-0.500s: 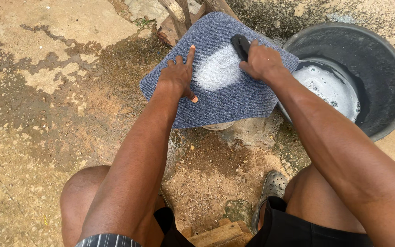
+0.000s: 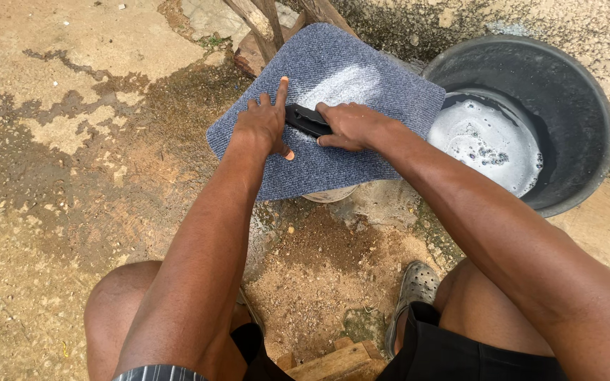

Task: The person scrubs a small blue mat with a handheld brush and soapy water from a basin.

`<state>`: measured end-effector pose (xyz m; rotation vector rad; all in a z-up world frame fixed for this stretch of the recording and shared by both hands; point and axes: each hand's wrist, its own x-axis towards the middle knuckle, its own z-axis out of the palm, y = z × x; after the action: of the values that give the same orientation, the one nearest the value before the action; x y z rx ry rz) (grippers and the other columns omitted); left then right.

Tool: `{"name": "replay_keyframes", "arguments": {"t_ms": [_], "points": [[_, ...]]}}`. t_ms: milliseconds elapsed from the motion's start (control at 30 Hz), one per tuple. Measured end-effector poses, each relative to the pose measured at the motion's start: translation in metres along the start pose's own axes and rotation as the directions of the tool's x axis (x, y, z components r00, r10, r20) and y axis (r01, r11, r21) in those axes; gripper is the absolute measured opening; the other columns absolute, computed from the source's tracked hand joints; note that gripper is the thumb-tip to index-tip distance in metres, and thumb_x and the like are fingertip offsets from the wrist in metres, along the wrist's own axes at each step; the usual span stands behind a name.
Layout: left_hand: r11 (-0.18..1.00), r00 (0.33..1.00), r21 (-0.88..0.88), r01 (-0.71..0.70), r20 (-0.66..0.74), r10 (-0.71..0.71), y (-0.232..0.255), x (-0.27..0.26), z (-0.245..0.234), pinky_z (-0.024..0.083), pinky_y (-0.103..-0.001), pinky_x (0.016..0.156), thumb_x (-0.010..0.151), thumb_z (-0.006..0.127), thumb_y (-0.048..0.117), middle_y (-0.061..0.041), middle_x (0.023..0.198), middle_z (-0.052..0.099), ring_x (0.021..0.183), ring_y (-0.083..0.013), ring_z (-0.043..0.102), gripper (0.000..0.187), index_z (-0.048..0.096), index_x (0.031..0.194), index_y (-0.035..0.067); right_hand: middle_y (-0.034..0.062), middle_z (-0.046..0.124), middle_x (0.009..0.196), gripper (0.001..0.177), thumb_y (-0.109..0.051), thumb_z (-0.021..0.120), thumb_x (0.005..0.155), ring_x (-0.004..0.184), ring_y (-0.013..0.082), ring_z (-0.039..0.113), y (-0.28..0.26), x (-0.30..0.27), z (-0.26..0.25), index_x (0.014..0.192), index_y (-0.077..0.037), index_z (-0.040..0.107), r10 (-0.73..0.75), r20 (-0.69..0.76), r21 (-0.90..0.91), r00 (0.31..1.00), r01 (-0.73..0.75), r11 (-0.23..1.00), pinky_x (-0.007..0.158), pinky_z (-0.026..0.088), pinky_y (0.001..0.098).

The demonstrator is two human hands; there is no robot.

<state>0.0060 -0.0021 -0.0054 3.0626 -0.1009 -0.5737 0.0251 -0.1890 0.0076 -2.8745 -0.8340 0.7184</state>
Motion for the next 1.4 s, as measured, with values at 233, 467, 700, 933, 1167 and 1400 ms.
{"name": "replay_keyframes", "arguments": {"t_ms": [233,467,700,933,1167,1400], "points": [[1.0,1.0,-0.001,0.009,0.008,-0.009,0.001,-0.002,0.002,0.044,-0.058,0.113,0.062,0.094,0.051,-0.029,0.161,0.026,0.145,-0.0486,0.032,0.151,-0.013,0.162,0.015,0.0124,0.073,0.099,0.043,-0.04,0.067,0.095,0.091,0.0276,0.073,0.044,-0.012,0.0,0.127,-0.013,0.054,0.05,-0.013,-0.126,0.999,-0.051,0.991,0.084,0.059,0.0457],[1.0,0.999,-0.005,0.018,0.027,-0.018,0.004,-0.005,0.0,0.045,-0.058,0.113,0.064,0.093,0.049,-0.028,0.162,0.027,0.145,-0.0473,0.034,0.15,-0.015,0.163,0.016,0.0201,0.063,0.121,0.044,-0.028,0.07,0.094,0.113,0.0382,0.063,0.087,-0.029,-0.006,0.135,-0.023,0.053,0.173,-0.252,-0.367,0.952,-0.26,0.893,0.088,0.059,0.049],[1.0,1.0,-0.006,0.005,0.017,-0.005,0.0,-0.01,-0.003,0.044,-0.056,0.115,0.065,0.092,0.049,-0.029,0.162,0.026,0.147,-0.0475,0.032,0.15,-0.017,0.162,0.015,0.024,0.061,0.123,0.047,-0.023,0.069,0.095,0.12,0.0405,0.057,0.082,-0.015,0.001,0.139,-0.018,0.053,0.096,-0.247,-0.363,0.964,-0.184,0.913,0.098,0.055,0.0507],[1.0,1.0,-0.009,0.005,0.03,-0.005,0.001,-0.011,-0.007,0.04,-0.057,0.116,0.064,0.093,0.048,-0.028,0.164,0.02,0.148,-0.0478,0.025,0.149,-0.017,0.161,0.017,0.0208,0.062,0.121,0.051,-0.025,0.072,0.092,0.119,0.038,0.057,0.075,-0.012,0.0,0.14,-0.019,0.052,0.08,-0.256,-0.367,0.963,-0.173,0.914,0.095,0.056,0.0486],[1.0,1.0,-0.022,-0.012,0.011,0.013,-0.002,-0.01,-0.008,0.038,-0.055,0.117,0.061,0.094,0.049,-0.029,0.163,0.02,0.148,-0.0486,0.025,0.152,-0.015,0.161,0.015,0.0191,0.064,0.121,0.05,-0.025,0.072,0.093,0.116,0.0364,0.059,0.075,-0.008,-0.005,0.139,-0.021,0.053,0.101,-0.214,-0.351,0.972,-0.173,0.92,0.099,0.053,0.0484],[0.999,1.0,-0.048,-0.014,0.013,0.015,-0.007,-0.005,-0.007,0.037,-0.055,0.119,0.059,0.096,0.048,-0.029,0.163,0.021,0.148,-0.049,0.025,0.155,-0.015,0.162,0.017,0.0167,0.066,0.118,0.045,-0.029,0.075,0.092,0.115,0.036,0.062,0.076,-0.003,-0.006,0.132,-0.02,0.056,0.11,-0.194,-0.337,0.975,-0.171,0.926,0.099,0.054,0.0485]]}}
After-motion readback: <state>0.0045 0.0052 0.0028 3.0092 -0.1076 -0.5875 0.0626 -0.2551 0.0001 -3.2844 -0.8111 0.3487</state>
